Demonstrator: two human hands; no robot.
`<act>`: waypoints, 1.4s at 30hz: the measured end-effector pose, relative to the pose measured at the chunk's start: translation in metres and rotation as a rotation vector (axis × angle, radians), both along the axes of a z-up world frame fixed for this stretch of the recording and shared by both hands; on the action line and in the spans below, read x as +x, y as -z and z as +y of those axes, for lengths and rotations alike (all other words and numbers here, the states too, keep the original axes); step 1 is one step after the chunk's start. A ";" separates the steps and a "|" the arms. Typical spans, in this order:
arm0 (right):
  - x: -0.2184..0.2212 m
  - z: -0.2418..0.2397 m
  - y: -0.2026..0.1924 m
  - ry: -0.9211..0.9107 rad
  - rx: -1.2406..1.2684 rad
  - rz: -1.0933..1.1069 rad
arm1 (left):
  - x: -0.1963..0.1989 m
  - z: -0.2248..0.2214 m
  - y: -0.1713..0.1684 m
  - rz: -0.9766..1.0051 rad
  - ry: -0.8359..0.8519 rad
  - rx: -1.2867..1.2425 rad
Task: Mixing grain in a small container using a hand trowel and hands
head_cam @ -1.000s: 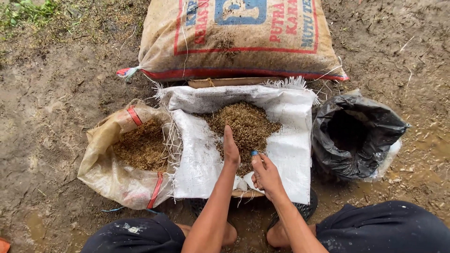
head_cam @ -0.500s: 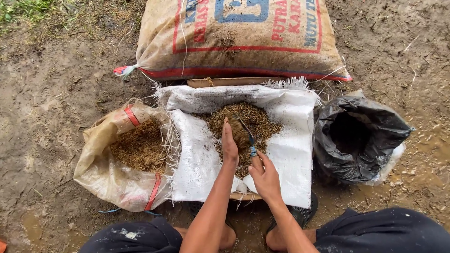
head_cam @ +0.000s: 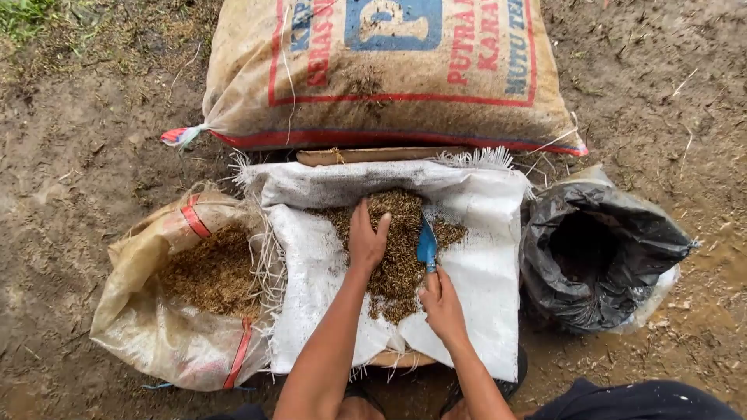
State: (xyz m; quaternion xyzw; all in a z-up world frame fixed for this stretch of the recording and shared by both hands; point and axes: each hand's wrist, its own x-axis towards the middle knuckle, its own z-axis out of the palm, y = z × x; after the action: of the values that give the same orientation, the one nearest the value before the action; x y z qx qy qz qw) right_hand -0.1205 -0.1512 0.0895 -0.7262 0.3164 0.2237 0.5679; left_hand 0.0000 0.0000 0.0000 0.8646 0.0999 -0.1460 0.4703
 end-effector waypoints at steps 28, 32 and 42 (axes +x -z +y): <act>-0.006 -0.010 -0.025 0.019 -0.023 0.006 | 0.013 -0.023 0.064 -0.031 0.276 -0.104; -0.018 -0.023 -0.018 -0.095 -0.206 -0.037 | 0.010 0.010 0.047 -0.161 -0.001 -0.069; -0.030 0.002 0.033 -0.011 -0.181 -0.014 | -0.036 0.000 -0.017 0.068 0.047 0.020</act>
State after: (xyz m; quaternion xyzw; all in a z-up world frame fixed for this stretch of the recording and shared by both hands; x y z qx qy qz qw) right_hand -0.1501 -0.1496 0.0564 -0.7779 0.3274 0.1924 0.5007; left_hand -0.0363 -0.0004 0.0167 0.8658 0.0970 -0.1854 0.4544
